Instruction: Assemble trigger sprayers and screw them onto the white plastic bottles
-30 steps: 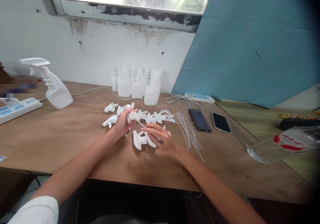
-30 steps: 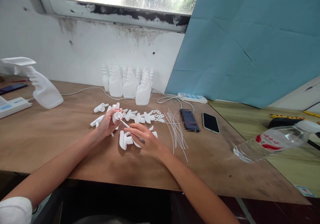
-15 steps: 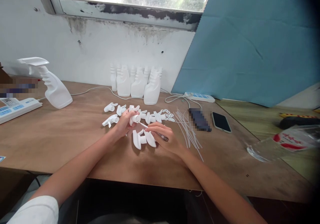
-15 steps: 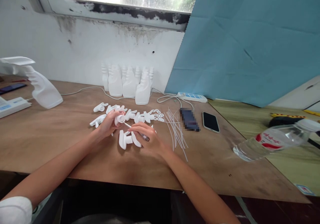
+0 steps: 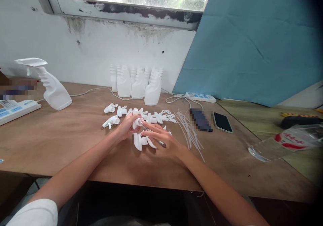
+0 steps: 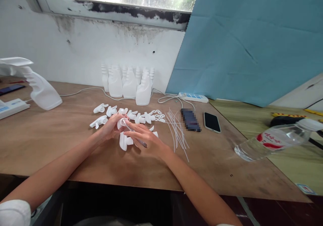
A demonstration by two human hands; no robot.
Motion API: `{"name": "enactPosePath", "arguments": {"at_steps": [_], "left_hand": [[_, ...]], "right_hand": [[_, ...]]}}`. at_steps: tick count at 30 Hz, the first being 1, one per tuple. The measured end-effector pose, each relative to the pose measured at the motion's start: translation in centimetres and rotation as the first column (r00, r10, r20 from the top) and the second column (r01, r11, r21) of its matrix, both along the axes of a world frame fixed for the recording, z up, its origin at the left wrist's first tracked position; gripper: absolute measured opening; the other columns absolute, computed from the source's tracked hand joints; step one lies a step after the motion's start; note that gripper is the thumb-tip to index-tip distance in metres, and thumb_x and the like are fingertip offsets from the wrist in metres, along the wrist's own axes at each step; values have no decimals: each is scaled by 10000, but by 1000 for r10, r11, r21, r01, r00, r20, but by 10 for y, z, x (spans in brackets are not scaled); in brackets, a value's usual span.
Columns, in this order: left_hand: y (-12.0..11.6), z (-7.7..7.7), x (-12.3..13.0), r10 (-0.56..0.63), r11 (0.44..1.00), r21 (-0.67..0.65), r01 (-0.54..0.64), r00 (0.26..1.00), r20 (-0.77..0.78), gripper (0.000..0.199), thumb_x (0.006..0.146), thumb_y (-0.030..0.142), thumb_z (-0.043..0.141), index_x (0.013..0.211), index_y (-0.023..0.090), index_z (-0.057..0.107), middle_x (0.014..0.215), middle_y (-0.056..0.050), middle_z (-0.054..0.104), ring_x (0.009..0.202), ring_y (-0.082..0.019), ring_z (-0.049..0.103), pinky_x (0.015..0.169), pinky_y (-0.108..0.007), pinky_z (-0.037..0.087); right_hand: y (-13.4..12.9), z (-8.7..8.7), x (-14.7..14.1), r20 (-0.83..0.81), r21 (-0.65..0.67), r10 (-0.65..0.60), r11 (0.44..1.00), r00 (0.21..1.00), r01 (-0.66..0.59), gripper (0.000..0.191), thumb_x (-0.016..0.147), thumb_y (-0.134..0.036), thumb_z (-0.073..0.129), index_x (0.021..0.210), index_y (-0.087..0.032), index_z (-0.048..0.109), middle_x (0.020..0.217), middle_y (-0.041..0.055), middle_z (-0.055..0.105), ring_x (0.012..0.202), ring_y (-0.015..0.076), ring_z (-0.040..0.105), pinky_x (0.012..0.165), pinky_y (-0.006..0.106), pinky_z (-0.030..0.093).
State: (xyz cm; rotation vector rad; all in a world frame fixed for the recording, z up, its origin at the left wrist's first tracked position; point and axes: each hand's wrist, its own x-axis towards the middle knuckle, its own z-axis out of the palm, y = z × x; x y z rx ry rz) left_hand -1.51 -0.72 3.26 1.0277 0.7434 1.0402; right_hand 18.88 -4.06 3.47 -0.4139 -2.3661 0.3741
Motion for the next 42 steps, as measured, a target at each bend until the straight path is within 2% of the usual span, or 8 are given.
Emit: {"name": "enactPosePath", "arguments": {"at_steps": [7,18,21,25,28,35,37,42], "left_hand": [[13,13,-18,231,972,50,-232,973,13,295,721,380,706,773,152,525,584,29,531,396,-50,422,359,-170,210],[55,12,-82,527,823,134,-552,830,183,242,710,357,566,864,190,482,689,3,601,499,-125,541,454,-230,396],[72,2,-111,723,660,222,-717,687,70,241,717,312,562,907,222,445,771,2,640,568,-142,565,523,-243,441],[87,-16,-154,863,471,436,-767,297,-409,182,721,311,587,851,195,534,895,-69,693,796,-201,627,686,-279,458],[86,-31,-177,740,535,514,-671,78,-668,183,723,367,601,736,185,586,868,-127,700,919,-309,630,786,-372,449],[72,-47,-187,703,605,645,-468,-66,-708,236,742,419,625,737,183,643,1165,-177,602,1210,-388,466,1017,-499,340],[69,-46,-192,788,493,727,-477,-110,-606,258,811,423,569,857,181,645,1222,-161,558,1207,-338,479,1045,-446,339],[66,-42,-241,859,-73,733,-677,-416,-298,371,802,299,625,1098,112,504,1281,-190,473,1267,-315,414,1084,-404,294]], "right_hand": [[13,10,22,-252,-81,-227,974,941,213,288,951,-166,476,1144,-245,675,1380,92,578,1244,232,575,1061,434,451],[68,-9,73,-335,-437,-642,754,689,490,271,884,-372,566,1026,-217,738,1331,96,619,1286,261,538,1092,438,398],[72,-12,75,-389,-488,-601,777,698,397,310,880,-423,577,1068,-230,732,1374,97,584,1144,257,643,996,414,490],[73,-13,74,-464,-529,-608,774,645,349,317,872,-450,580,1029,-225,739,1363,101,591,923,232,721,900,415,546],[73,-13,74,-463,-575,-645,741,608,348,309,850,-442,603,992,-202,739,1322,116,618,843,225,730,859,415,560],[76,-16,78,-433,-632,-697,687,571,359,339,825,-454,609,960,-165,725,1253,136,657,635,170,699,647,330,572],[75,-16,79,-441,-642,-699,684,564,346,329,815,-452,621,940,-165,724,1240,130,663,599,160,687,603,317,563],[73,-12,79,-450,-666,-715,668,536,332,295,801,-428,643,911,-167,728,785,55,721,510,150,636,505,272,507]]}}
